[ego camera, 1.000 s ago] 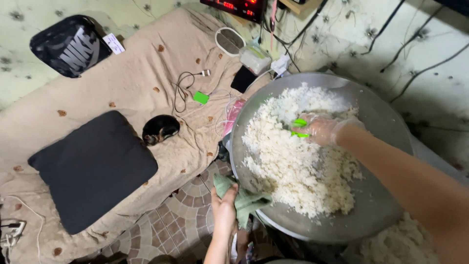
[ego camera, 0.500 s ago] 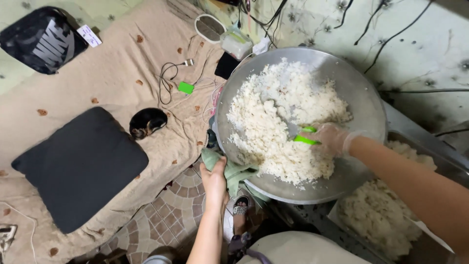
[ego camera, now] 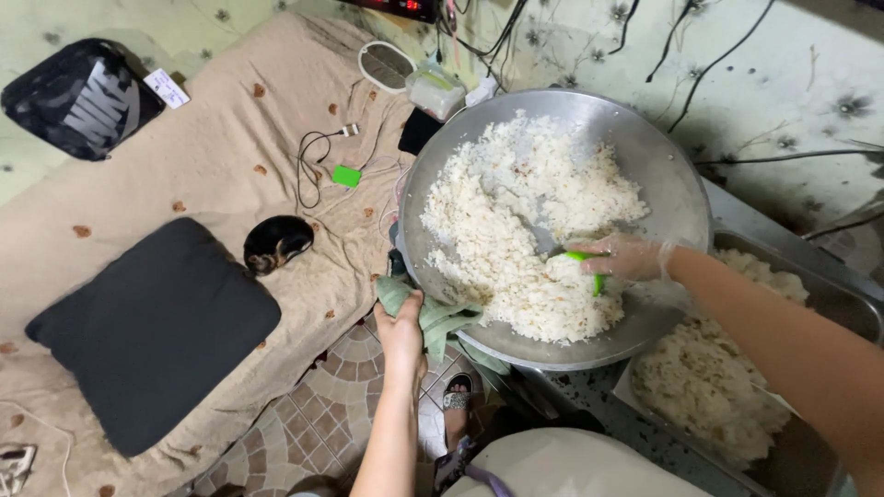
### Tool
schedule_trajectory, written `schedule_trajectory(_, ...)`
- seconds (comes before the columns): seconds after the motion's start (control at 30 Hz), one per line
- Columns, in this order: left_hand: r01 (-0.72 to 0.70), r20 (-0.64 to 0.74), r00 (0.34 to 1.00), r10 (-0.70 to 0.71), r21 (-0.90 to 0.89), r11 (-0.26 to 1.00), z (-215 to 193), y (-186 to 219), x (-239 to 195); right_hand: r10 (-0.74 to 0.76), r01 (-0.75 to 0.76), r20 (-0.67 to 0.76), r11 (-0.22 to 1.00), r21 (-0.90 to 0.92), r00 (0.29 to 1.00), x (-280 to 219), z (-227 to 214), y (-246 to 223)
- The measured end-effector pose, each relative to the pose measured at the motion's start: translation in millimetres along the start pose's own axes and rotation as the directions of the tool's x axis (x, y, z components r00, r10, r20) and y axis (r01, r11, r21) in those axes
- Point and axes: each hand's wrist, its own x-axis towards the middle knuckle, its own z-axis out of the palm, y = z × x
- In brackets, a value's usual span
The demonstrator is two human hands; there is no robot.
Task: Transferring cooked rice from a large pan into a metal container using a scoop and a paddle.
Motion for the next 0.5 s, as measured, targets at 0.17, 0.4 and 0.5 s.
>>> schedule_trajectory(0.17, 0.040, 0.039, 0.998, -0.040, -0.002, 0.999, -5.9, -2.1, 7.2, 0.100, -0.057, -0.090, 0.918, 0.393, 0.991, -36.7, -4.0, -21.6)
schedule_trajectory(0.4, 0.045, 0.045, 0.998, -0.044, -0.011, 0.999, -8.9, -5.8, 5.2, 0.158, -0.045, -0.090, 0.694, 0.719, 0.983, -53.1, -17.2, -9.5)
schedule_trajectory(0.5, 0.054, 0.058, 0.997, -0.055, 0.013, 0.998, -5.4, 6.3, -2.8, 0.317, -0.065, -0.195, 0.654, 0.754, 0.928, -79.0, -30.6, -8.8)
